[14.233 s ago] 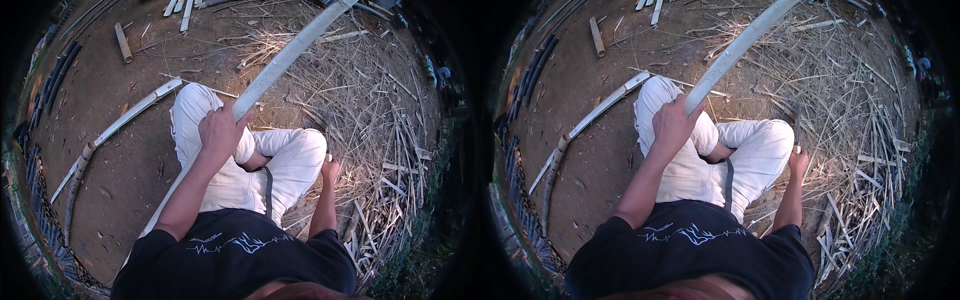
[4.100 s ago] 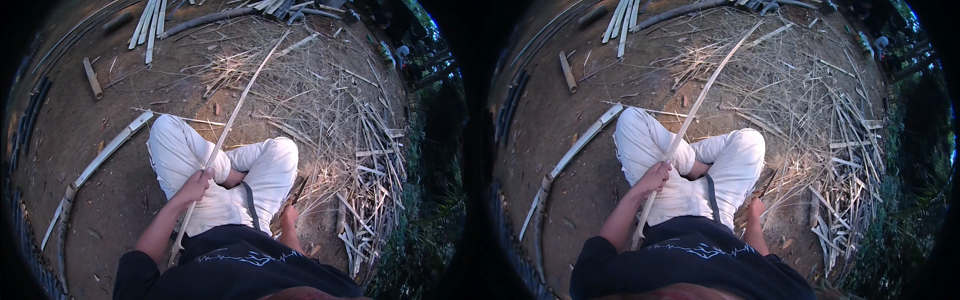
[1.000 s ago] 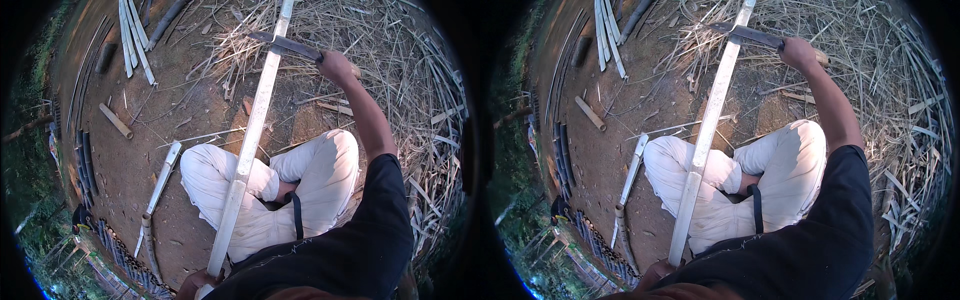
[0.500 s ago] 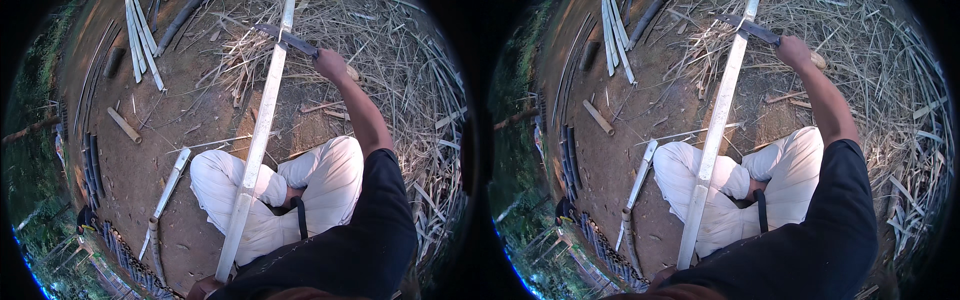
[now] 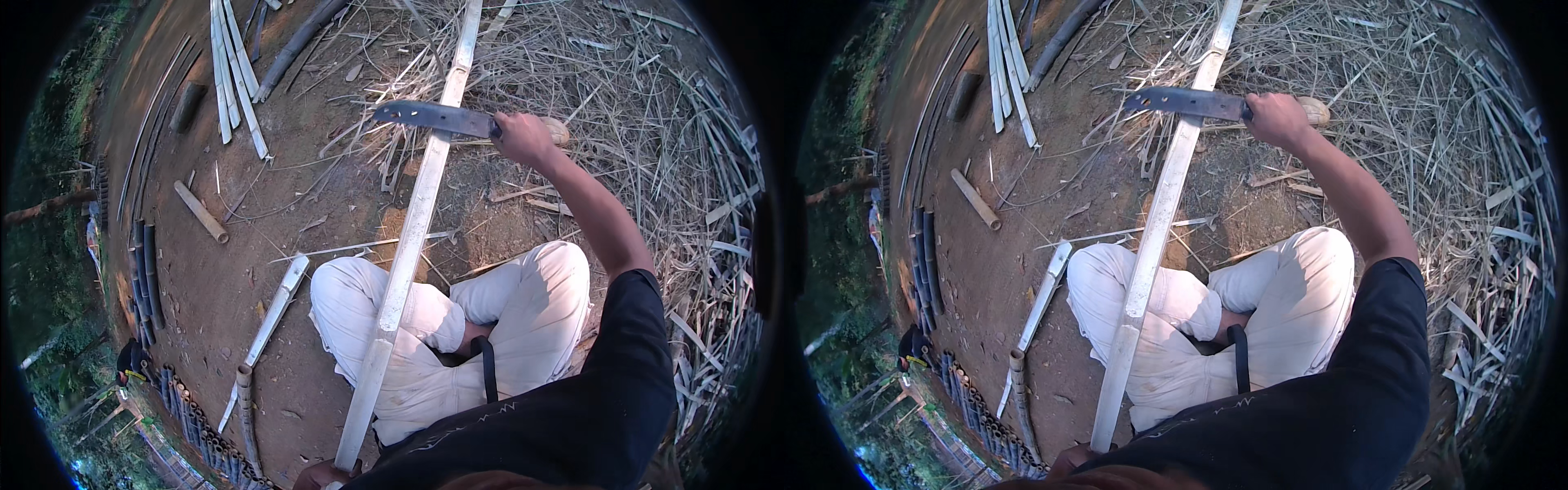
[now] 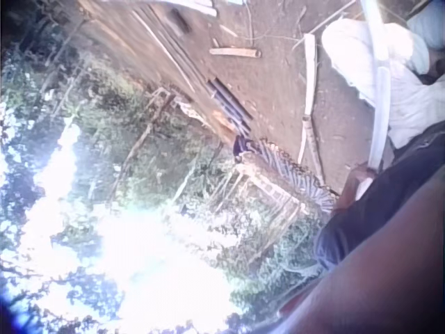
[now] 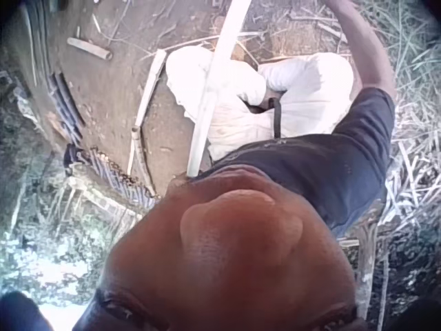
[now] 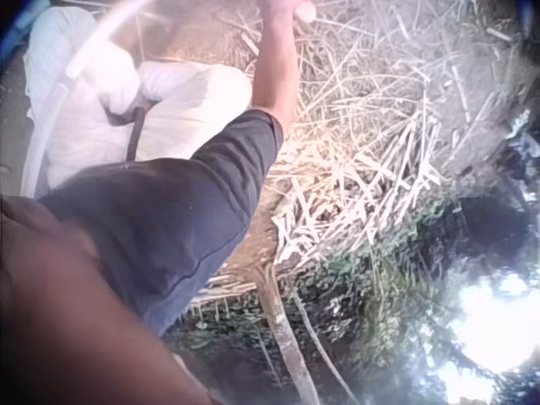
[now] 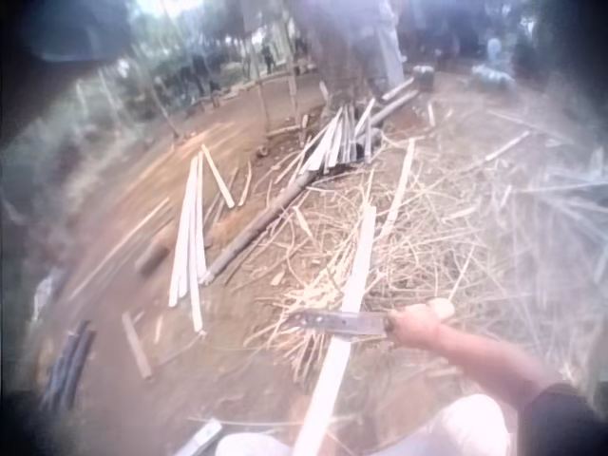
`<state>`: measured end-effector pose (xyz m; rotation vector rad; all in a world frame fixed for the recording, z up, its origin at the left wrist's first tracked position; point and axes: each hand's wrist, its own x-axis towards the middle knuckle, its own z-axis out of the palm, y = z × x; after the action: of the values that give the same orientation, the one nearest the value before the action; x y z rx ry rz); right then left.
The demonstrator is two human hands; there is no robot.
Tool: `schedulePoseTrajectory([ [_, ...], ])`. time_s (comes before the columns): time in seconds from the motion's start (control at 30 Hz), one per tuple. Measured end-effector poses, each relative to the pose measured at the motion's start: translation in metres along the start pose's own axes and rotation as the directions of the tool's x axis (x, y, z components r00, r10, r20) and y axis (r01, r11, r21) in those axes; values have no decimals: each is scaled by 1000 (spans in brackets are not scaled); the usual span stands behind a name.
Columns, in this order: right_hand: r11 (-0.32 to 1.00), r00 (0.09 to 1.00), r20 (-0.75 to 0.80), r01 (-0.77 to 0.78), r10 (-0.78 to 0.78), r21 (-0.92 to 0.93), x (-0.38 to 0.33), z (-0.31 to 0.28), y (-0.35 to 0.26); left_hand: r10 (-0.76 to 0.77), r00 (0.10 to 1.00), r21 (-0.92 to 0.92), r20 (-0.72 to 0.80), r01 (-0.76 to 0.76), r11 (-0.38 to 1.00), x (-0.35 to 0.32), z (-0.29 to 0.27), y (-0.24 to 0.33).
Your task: The person shaves and strips the outer layer from a bamboo pole using a machete while sitting on the ground.
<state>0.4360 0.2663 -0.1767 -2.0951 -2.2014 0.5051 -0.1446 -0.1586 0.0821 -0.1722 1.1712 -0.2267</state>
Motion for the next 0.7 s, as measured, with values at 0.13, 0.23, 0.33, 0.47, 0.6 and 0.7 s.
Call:
schedulePoseTrajectory([
  [0.13, 962, 968, -24, 247, -251, -115, -10, 13, 38, 14, 999, 62, -41, -11, 998, -6, -9, 15],
  [0.23, 815, 807, -118, -567, 579, 123, 40, 23, 108, 14, 997, 73, -74, -9, 997, -23, -8, 11],
  [0.33, 794, 777, -166, -588, 607, 153, 50, 5, 114, 40, 993, 70, -109, -33, 997, -23, 3, 2],
  [0.47, 909, 886, -207, -413, 415, 53, -22, 0, 66, 62, 991, 89, -120, -51, 995, -3, 4, 17],
  [0.6, 857, 833, -204, -489, 514, 162, -114, 52, 29, 116, 986, 163, -118, -96, 982, 21, 10, 32],
  [0.7, 769, 749, -176, -617, 639, 167, -168, 48, 25, 173, 976, 298, -130, -128, 946, 33, 12, 69],
])
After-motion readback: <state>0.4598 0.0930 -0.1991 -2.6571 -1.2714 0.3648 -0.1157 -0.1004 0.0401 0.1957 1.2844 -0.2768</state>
